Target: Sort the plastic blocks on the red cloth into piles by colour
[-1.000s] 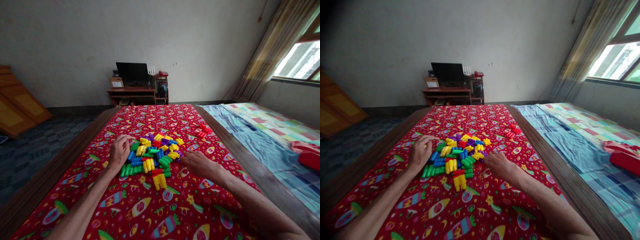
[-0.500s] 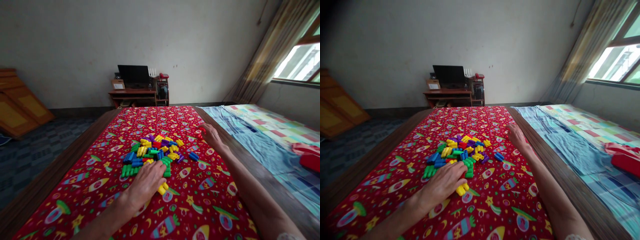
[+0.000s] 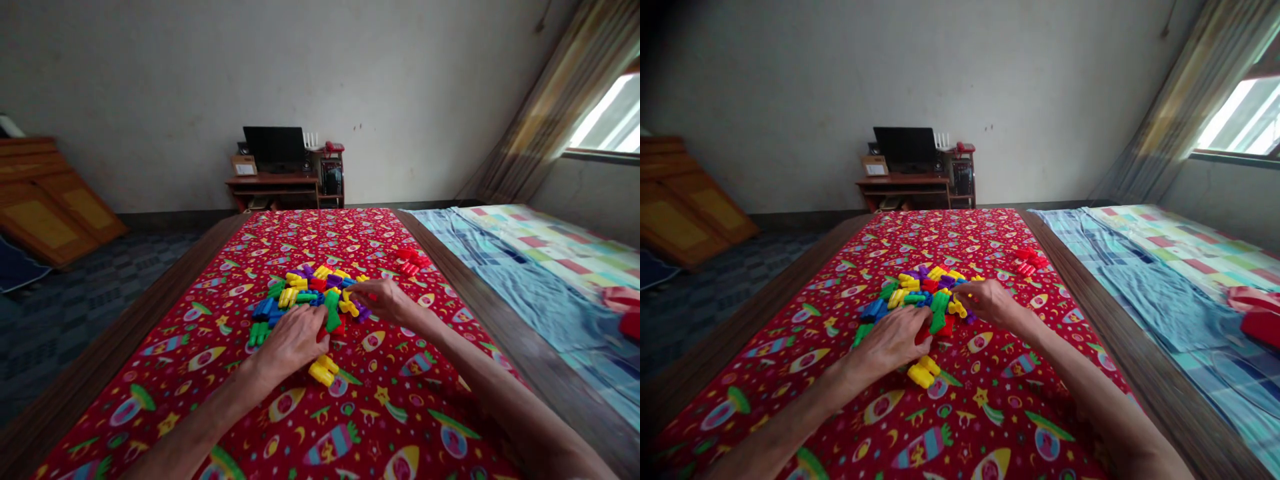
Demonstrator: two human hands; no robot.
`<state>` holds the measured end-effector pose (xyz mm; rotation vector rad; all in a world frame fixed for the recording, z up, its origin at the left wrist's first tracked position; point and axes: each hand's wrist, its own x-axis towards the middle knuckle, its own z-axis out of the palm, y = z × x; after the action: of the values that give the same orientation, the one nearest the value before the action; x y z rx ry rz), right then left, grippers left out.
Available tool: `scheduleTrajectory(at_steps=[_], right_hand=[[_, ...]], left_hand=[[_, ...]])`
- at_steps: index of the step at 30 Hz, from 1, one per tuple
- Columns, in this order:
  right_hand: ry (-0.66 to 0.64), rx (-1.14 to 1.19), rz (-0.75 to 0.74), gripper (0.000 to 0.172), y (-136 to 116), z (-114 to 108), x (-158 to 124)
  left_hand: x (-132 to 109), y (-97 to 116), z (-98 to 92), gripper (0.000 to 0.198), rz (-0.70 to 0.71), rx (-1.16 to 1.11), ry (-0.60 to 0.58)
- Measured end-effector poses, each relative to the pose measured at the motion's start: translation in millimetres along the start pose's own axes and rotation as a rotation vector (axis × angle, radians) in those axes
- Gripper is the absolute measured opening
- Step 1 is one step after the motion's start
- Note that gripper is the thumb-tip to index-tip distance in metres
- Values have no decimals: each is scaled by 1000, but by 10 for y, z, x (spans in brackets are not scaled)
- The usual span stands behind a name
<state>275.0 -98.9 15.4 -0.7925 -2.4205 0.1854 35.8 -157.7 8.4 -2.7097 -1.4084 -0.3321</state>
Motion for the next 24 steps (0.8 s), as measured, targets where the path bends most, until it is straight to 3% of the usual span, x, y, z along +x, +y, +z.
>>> scheduleTrajectory(at_steps=[3,6,11,15,20,24], right_hand=[[-81,-25,-154,27,-338,197,55],[-113,-77,-76,24,-409,286,32],[-180,178,176,16,-268,39,29],[-311,290,184,20,-227,-186,61],[-116,393,286,30,-376,-107,69],[-126,353,245,29,-439,-40,81]], left_hand=[[86,12,-38,15,-71,-30,-57],[145,-17,-38,13,-115,-147,-41],[172,-189,-155,22,-75,-328,124],[174,-305,-270,26,-124,-482,200],[184,-133,-150,20,-209,-672,198],[194,-1,43,19,-194,-721,204]])
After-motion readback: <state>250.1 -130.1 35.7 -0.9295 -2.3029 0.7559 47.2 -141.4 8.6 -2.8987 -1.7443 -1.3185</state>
